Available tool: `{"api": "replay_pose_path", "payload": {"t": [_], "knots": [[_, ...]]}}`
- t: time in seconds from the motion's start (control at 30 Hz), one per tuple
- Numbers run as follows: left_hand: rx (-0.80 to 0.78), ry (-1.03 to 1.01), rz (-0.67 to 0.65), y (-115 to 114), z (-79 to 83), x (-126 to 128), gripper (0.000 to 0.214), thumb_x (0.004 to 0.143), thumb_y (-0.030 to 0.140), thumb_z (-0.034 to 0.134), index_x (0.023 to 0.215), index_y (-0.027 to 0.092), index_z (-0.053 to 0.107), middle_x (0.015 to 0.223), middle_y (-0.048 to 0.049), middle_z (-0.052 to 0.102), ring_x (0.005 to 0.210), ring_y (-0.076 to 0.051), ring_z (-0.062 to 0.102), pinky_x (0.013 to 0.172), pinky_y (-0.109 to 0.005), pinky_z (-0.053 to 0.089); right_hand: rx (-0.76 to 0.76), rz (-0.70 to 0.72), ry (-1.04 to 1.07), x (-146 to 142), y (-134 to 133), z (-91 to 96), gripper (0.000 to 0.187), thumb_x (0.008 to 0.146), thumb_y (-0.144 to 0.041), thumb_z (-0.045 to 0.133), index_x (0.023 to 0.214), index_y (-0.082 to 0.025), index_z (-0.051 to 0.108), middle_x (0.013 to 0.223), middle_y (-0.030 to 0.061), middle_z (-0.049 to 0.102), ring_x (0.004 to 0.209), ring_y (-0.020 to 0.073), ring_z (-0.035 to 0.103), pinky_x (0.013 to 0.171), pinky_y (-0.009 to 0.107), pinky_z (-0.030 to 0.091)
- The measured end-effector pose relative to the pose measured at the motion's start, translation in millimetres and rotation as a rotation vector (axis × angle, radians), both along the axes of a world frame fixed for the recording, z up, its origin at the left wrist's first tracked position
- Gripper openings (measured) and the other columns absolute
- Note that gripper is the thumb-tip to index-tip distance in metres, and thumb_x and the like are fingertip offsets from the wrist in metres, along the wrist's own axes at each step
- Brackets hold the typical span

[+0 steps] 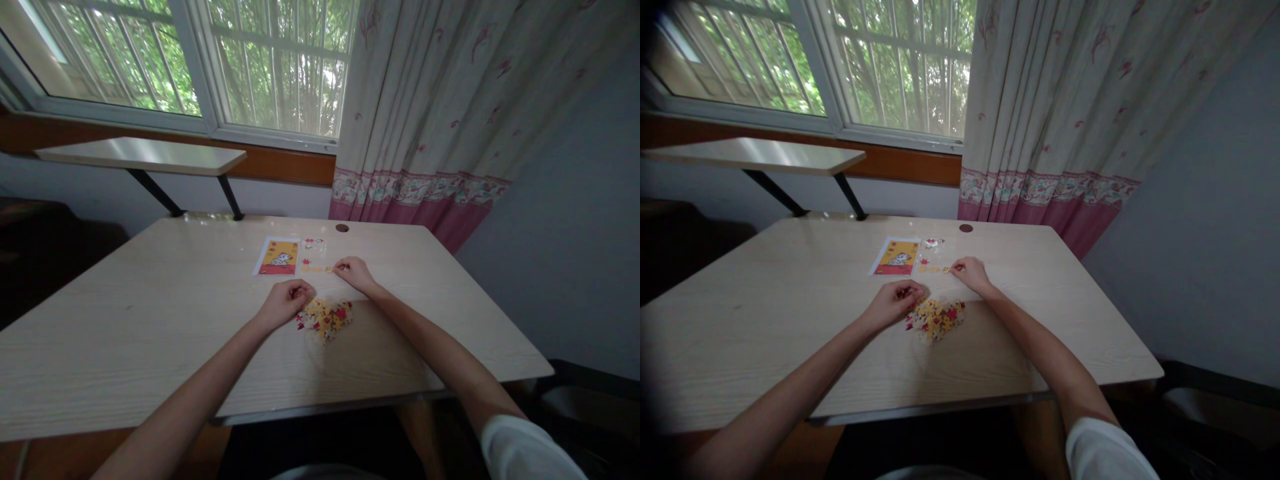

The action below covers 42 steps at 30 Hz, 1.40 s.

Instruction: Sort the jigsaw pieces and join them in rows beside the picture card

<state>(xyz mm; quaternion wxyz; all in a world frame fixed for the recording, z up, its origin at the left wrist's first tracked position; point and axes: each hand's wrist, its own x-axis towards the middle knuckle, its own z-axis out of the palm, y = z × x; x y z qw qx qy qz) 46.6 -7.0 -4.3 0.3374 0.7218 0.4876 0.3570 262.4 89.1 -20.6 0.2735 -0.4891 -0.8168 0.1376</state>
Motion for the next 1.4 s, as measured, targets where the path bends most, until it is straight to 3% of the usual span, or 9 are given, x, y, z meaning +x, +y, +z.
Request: {"api": "replay_pose_path", "payload": {"t": [0.2, 0.37, 0.47, 0.77, 1.03, 1.2, 1.4], "knots": [[-0.012, -0.006, -0.004, -1, 1.7, -1, 0.021, 0.076, 0.03, 0.053, 0.078, 0.012, 0.063, 0.061, -0.0005, 0.056, 0.053, -0.01, 0.042, 0.049, -0.021, 0.031, 0.061, 0.042, 0.01, 3, -13, 6.8, 0.013, 0.078, -0.023, 0.06, 0.086, -0.017, 0.069, 0.078, 0.0035, 0.068, 0.073, 0.0144, 0.058, 0.072, 0.027, 0.041], [-0.01, -0.012, -0.016, -2, 3.4, 1, 0.022, 0.077, 0.031, 0.053, 0.078, 0.012, 0.063, 0.06, 0.0, 0.056, 0.053, -0.01, 0.043, 0.049, -0.021, 0.031, 0.08, 0.385, -0.063, 11, -38, 13.8, 0.022, 0.08, -0.028, 0.059, 0.098, -0.018, 0.067, 0.086, 0.0057, 0.067, 0.082, 0.0159, 0.058, 0.079, 0.029, 0.042], [-0.005, -0.023, -0.022, -2, 1.8, 1, 0.02, 0.076, 0.029, 0.053, 0.077, 0.012, 0.063, 0.065, -0.0018, 0.06, 0.056, -0.011, 0.047, 0.052, -0.022, 0.035, 0.06, 0.481, -0.109, 13, -49, 13.9, 0.03, 0.08, -0.032, 0.06, 0.107, -0.02, 0.064, 0.091, 0.0067, 0.065, 0.087, 0.0164, 0.057, 0.08, 0.029, 0.043], [0.0, -0.018, -0.027, -1, -0.6, 0, 0.019, 0.076, 0.026, 0.051, 0.077, 0.012, 0.063, 0.065, -0.0022, 0.06, 0.057, -0.012, 0.048, 0.053, -0.022, 0.036, -0.027, 0.479, -0.049, 8, -56, 17.9, 0.014, 0.076, -0.024, 0.064, 0.088, -0.017, 0.066, 0.089, 0.0053, 0.064, 0.089, 0.0161, 0.055, 0.084, 0.03, 0.042], [-0.036, -0.044, -0.055, -4, 4.6, 5, 0.019, 0.076, 0.029, 0.054, 0.076, 0.013, 0.064, 0.065, -0.002, 0.06, 0.058, -0.012, 0.049, 0.054, -0.022, 0.036, -0.141, 0.337, 0.158, 4, -65, 21.5, 0.005, 0.075, -0.021, 0.063, 0.078, -0.018, 0.064, 0.078, 0.0011, 0.064, 0.074, 0.012, 0.057, 0.069, 0.023, 0.044], [-0.078, -0.079, -0.065, -5, 3.4, 8, 0.025, 0.077, 0.034, 0.054, 0.078, 0.013, 0.065, 0.06, -0.0013, 0.059, 0.052, -0.011, 0.046, 0.049, -0.021, 0.033, -0.075, 0.331, 0.227, -3, -71, 23.0, 0.014, 0.078, -0.019, 0.059, 0.091, -0.019, 0.063, 0.085, 0.0018, 0.065, 0.074, 0.0111, 0.058, 0.069, 0.023, 0.045], [-0.091, -0.096, -0.052, -7, 0.6, 13, 0.034, 0.078, 0.04, 0.052, 0.085, 0.011, 0.068, 0.063, -0.003, 0.061, 0.053, -0.012, 0.047, 0.049, -0.022, 0.034, 0.069, 0.386, 0.279, -6, -78, 27.3, 0.008, 0.08, -0.025, 0.059, 0.083, -0.02, 0.063, 0.079, 0.0018, 0.065, 0.078, 0.0134, 0.058, 0.073, 0.026, 0.046]]}}
